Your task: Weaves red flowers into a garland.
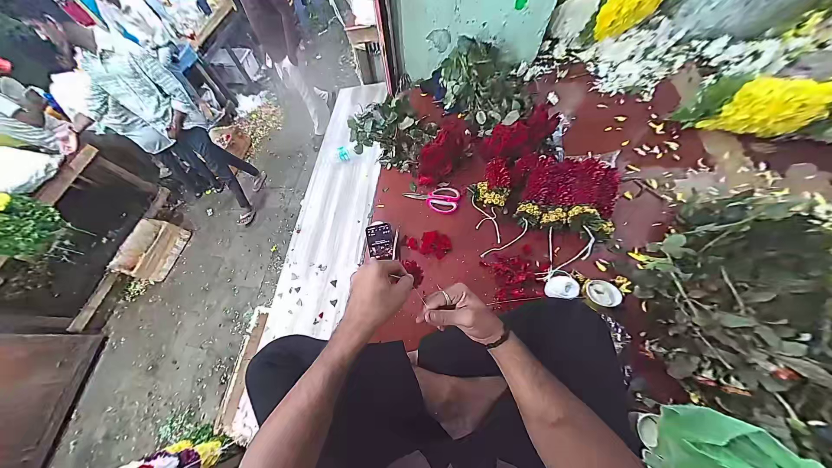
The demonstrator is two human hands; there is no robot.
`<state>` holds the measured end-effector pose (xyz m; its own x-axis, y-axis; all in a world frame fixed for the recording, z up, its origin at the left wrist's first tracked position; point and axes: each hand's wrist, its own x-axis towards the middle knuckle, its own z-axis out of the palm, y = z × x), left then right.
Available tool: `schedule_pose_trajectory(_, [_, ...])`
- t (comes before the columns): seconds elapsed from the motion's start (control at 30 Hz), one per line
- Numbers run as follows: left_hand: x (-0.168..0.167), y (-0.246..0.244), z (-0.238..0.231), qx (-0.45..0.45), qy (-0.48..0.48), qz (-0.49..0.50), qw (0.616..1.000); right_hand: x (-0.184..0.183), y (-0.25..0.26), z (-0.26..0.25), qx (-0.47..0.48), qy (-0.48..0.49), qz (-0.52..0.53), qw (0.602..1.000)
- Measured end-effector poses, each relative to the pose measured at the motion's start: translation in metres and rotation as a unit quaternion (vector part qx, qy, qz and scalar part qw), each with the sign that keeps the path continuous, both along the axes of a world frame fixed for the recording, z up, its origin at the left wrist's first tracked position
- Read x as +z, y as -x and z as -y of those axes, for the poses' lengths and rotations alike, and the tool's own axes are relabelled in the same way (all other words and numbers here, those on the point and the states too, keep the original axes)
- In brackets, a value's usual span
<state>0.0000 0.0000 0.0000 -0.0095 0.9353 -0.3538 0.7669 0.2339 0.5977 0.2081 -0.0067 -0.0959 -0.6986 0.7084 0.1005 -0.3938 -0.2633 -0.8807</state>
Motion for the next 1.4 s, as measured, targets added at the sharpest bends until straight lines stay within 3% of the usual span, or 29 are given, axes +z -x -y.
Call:
schedule_pose_trajectory(0.13, [-0.013,0.034,0.022,0.009,0.078,0.013,0.997,-0.004,-0.006,-0.006,-0.058,0.003,0.104,0.993])
schedule_pose_trajectory(0.3, [-0.015,0.041,0.039,-0.037,0.076,0.033,0.996,-0.003,-0.006,-0.009,-0.067,-0.005,0.144,0.987])
schedule_pose_trajectory(0.47, [-0.029,0.039,0.038,-0.009,0.066,0.027,0.997,0.005,-0.007,-0.005,-0.011,-0.051,0.142,0.988])
schedule_pose_trajectory(0.67, [-0.038,0.039,0.041,-0.051,0.053,0.003,0.997,-0.007,-0.006,-0.006,-0.073,0.008,0.222,0.972])
schedule_pose_trajectory(0.8, [-0.048,0.046,0.041,-0.046,0.09,0.074,0.992,-0.012,-0.012,-0.008,0.034,-0.009,0.275,0.961])
schedule_pose_trajectory(0.97, [-0.044,0.046,0.042,-0.049,0.103,0.02,0.993,-0.005,-0.027,-0.028,0.059,0.025,0.301,0.952])
schedule_pose_trajectory(1.03, [-0.044,0.046,0.043,-0.054,0.109,0.006,0.992,-0.019,-0.031,-0.052,0.025,0.035,0.413,0.91])
schedule_pose_trajectory(1.13, [-0.047,0.044,0.047,-0.065,0.126,0.013,0.99,-0.085,-0.026,-0.091,-0.08,-0.032,0.623,0.777])
schedule_pose_trajectory(1.2, [-0.052,0.042,0.05,-0.069,0.13,0.017,0.989,-0.122,-0.019,-0.107,-0.114,-0.056,0.686,0.717])
schedule_pose_trajectory(1.3, [-0.057,0.043,0.051,-0.061,0.134,0.013,0.989,-0.15,-0.002,-0.111,-0.15,-0.072,0.714,0.68])
schedule_pose_trajectory(1.4, [-0.058,0.046,0.049,-0.051,0.147,0.005,0.988,-0.158,0.003,-0.111,-0.18,-0.062,0.694,0.694])
